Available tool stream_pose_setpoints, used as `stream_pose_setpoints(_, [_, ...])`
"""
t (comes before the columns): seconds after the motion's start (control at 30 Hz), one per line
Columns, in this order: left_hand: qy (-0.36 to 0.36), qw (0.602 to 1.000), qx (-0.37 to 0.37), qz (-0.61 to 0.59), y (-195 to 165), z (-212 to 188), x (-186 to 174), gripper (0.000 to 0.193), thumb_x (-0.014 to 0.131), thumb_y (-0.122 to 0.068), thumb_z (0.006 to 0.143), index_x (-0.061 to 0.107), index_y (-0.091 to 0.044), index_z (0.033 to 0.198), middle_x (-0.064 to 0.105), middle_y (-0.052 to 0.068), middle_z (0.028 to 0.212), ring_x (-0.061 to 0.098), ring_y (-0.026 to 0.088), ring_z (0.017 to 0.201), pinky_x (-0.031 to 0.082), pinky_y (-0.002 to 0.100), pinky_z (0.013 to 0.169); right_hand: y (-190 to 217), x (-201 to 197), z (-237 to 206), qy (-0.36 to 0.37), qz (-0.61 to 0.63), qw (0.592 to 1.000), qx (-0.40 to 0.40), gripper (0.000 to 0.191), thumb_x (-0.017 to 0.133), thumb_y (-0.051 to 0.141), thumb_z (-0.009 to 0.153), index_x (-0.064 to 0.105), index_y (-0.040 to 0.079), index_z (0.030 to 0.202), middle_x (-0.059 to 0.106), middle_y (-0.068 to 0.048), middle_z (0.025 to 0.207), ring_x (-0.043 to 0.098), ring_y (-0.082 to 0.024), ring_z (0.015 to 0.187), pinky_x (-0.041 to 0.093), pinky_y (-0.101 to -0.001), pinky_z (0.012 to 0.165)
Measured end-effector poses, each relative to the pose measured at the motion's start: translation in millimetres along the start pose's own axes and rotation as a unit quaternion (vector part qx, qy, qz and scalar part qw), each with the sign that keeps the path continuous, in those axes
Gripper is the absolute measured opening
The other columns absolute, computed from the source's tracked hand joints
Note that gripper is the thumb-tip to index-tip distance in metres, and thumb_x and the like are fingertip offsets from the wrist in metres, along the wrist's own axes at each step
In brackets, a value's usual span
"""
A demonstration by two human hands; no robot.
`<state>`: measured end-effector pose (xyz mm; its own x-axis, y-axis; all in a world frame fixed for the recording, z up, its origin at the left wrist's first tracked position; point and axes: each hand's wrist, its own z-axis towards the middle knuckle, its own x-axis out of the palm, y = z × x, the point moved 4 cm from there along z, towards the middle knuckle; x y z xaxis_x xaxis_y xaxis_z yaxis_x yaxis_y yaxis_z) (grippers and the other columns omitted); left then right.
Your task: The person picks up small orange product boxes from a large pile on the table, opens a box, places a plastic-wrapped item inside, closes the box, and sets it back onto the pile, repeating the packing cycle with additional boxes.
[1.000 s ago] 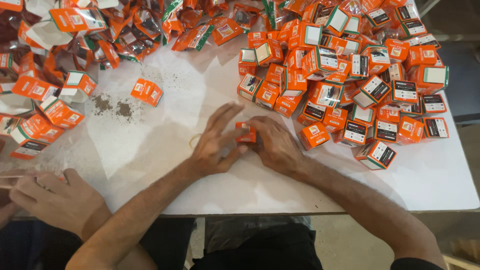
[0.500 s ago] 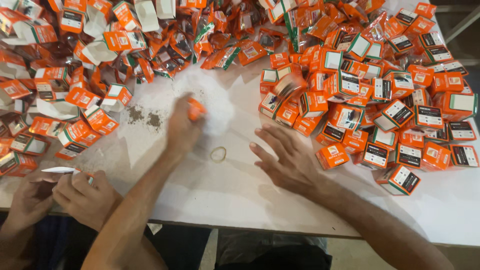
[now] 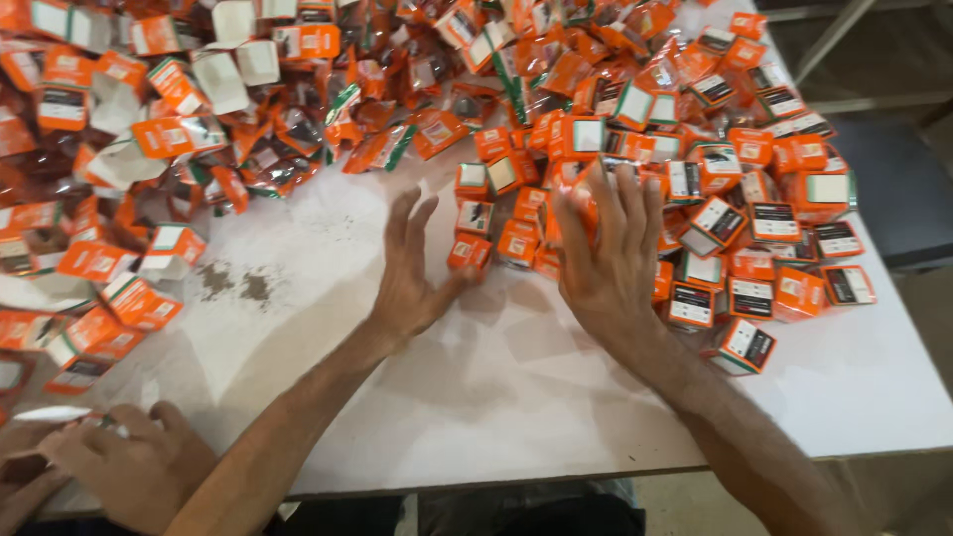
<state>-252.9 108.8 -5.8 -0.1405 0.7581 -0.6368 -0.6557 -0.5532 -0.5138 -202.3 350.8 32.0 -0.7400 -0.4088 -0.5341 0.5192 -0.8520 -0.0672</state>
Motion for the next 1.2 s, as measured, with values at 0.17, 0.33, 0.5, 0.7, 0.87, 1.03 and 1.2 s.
stream_pose_setpoints(0.17, [0.044, 0.997, 0.005, -0.070, -14, 17, 58, 0.130, 0.092, -0.049, 0.067, 0.015, 0.004, 0.157, 0.011, 0.038, 0.161, 0.022, 0.055, 0.148, 0.028, 0.056, 0.118, 3, 0, 11, 0.107, -0.042, 0.990, 0.080, 0.070, 0.051, 0.062, 0.099, 0.045, 0.020, 0.155, 0.023, -0.035, 0.158, 0.022, -0.059, 0.146, 0.018, -0.0778, 0.113])
stream_pose_setpoints(0.33, [0.029, 0.995, -0.086, -0.047, -23, 21, 85, 0.117, 0.088, -0.038, 0.069, 0.021, -0.003, 0.159, 0.017, 0.035, 0.163, 0.030, 0.051, 0.149, 0.036, 0.051, 0.119, 2, 4, 12, 0.160, -0.059, 0.981, 0.090, 0.069, 0.042, 0.064, 0.106, 0.044, 0.020, 0.160, 0.021, -0.033, 0.164, 0.024, -0.056, 0.152, 0.020, -0.0756, 0.118])
stream_pose_setpoints(0.5, [-0.012, 0.995, -0.022, -0.099, -17, 21, 81, 0.103, 0.084, -0.033, 0.080, 0.023, 0.005, 0.153, 0.023, 0.034, 0.157, 0.023, 0.050, 0.150, 0.027, 0.053, 0.122, -4, 1, 4, 0.103, -0.030, 0.992, 0.063, 0.065, 0.053, 0.056, 0.106, 0.044, 0.017, 0.158, 0.022, -0.035, 0.162, 0.026, -0.055, 0.151, 0.020, -0.0748, 0.120])
stream_pose_setpoints(0.7, [-0.182, 0.967, -0.035, -0.173, 37, 43, 72, 0.059, 0.063, -0.021, 0.106, 0.034, 0.002, 0.151, 0.040, 0.022, 0.152, 0.040, 0.036, 0.147, 0.030, 0.046, 0.127, 37, 1, -15, 0.032, 0.219, 0.967, -0.126, 0.054, 0.075, 0.035, 0.105, 0.052, 0.013, 0.148, 0.046, -0.022, 0.150, 0.050, -0.041, 0.140, 0.042, -0.0572, 0.120])
stream_pose_setpoints(0.87, [-0.225, 0.974, -0.022, -0.016, 96, 130, 41, 0.044, 0.066, -0.002, 0.094, 0.053, -0.006, 0.135, 0.051, 0.013, 0.142, 0.049, 0.033, 0.140, 0.039, 0.046, 0.124, 64, 42, -29, 0.326, 0.344, 0.865, -0.164, 0.063, 0.074, 0.036, 0.087, 0.055, 0.013, 0.143, 0.050, -0.029, 0.145, 0.053, -0.042, 0.129, 0.042, -0.0521, 0.109])
stream_pose_setpoints(1.03, [-0.111, 0.963, 0.096, 0.228, 107, 251, 30, 0.070, 0.076, -0.006, 0.078, 0.052, -0.010, 0.143, 0.043, 0.019, 0.148, 0.042, 0.040, 0.137, 0.035, 0.054, 0.111, 50, 73, -24, 0.335, 0.375, 0.860, -0.089, 0.068, 0.073, 0.035, 0.095, 0.047, 0.002, 0.149, 0.050, -0.028, 0.149, 0.051, -0.044, 0.135, 0.042, -0.0540, 0.112])
stream_pose_setpoints(1.2, [-0.028, 0.948, 0.079, 0.308, 97, 317, 40, 0.061, 0.081, -0.027, 0.071, 0.062, -0.011, 0.126, 0.055, 0.019, 0.135, 0.057, 0.038, 0.121, 0.047, 0.053, 0.097, 47, 90, -26, 0.320, 0.374, 0.869, -0.048, 0.076, 0.078, 0.032, 0.093, 0.042, 0.003, 0.154, 0.047, -0.027, 0.153, 0.049, -0.045, 0.141, 0.042, -0.0550, 0.115])
